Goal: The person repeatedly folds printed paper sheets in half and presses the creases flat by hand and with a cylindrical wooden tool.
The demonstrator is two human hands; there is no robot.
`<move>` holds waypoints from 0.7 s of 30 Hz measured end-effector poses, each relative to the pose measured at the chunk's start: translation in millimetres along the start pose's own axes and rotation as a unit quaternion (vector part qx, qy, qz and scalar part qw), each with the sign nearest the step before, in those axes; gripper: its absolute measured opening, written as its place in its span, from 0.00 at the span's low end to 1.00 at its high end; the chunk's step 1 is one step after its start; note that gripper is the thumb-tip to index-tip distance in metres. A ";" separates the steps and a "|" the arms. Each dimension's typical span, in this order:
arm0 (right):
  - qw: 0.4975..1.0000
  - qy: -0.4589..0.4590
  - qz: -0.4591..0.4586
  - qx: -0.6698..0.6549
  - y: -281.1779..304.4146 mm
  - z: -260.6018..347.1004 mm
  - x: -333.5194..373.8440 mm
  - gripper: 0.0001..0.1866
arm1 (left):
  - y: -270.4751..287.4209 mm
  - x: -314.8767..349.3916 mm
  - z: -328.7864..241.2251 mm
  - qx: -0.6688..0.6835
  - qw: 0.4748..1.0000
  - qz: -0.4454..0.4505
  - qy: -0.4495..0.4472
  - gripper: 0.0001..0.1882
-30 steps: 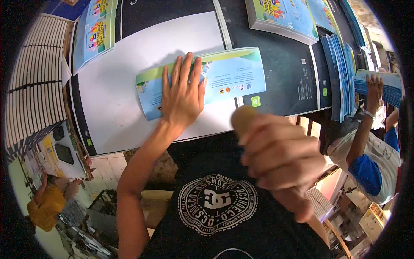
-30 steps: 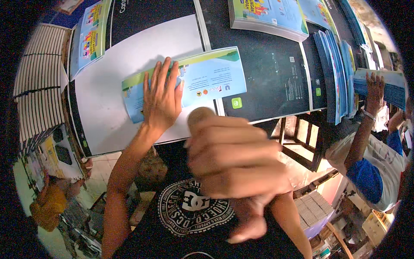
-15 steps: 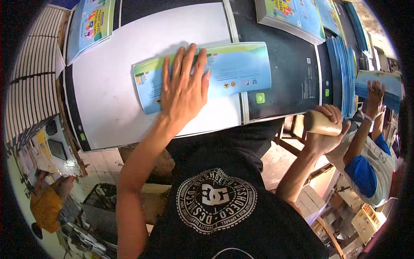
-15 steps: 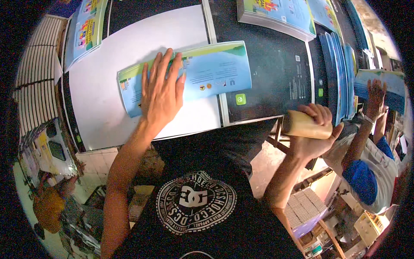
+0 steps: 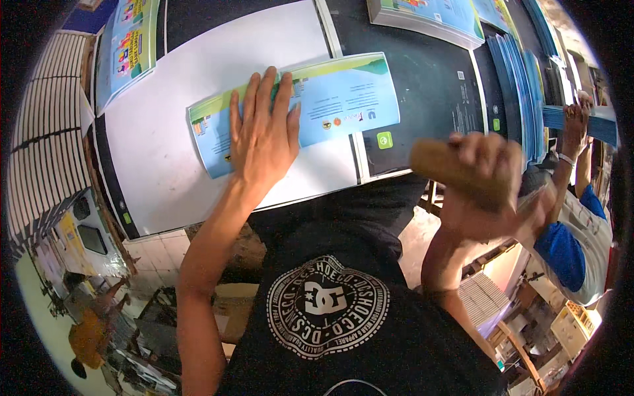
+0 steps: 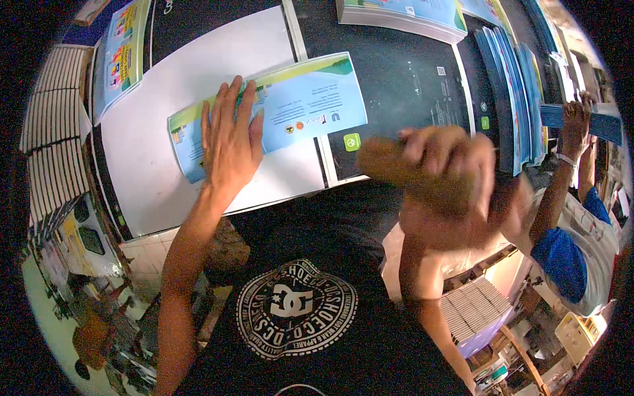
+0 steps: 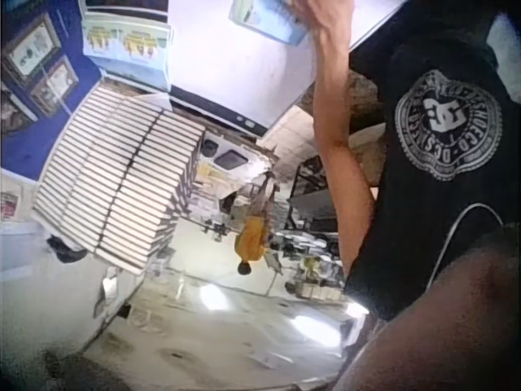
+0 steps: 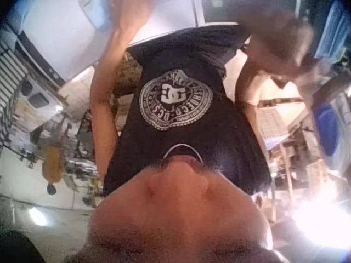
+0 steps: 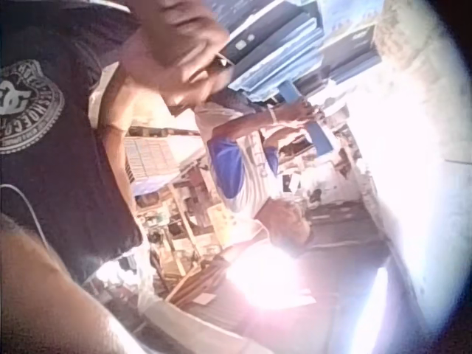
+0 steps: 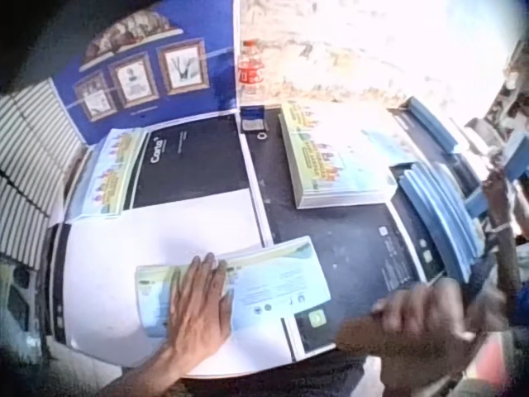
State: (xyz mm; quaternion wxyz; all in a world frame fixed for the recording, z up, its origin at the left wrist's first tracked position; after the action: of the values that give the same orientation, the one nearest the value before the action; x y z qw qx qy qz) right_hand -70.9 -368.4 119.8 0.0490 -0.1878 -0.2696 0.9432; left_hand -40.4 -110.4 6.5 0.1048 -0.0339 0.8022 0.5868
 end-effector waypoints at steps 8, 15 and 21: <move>0.916 0.081 0.227 0.321 -26.2 -95.9 9.6 0.19 | 0.2 -0.5 -4.3 -0.009 1.000 0.000 0.009 0.29; 0.952 0.085 0.187 0.229 -22.1 -71.5 -1.4 0.20 | 0.7 1.7 2.9 -0.005 1.000 -0.015 0.013 0.30; 0.917 0.274 0.277 0.084 -54.2 44.8 -0.5 0.31 | -0.4 -2.0 -1.1 -0.015 1.000 0.009 0.011 0.31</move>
State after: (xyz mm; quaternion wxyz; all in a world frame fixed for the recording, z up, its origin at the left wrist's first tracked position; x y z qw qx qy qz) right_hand -88.0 -344.3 183.6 -0.1272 -0.5012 -0.1028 0.8498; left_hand -38.5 -111.7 6.8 0.0900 -0.0345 0.7948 0.5991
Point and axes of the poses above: each hand's wrist, its own x-axis away from the middle knuckle, its own y-axis out of the back of the hand, z = x × y, the point moved 7 cm from there along -x, towards the middle knuckle, and after that the axes turned 9 degrees about y, right-handed, at the moved point
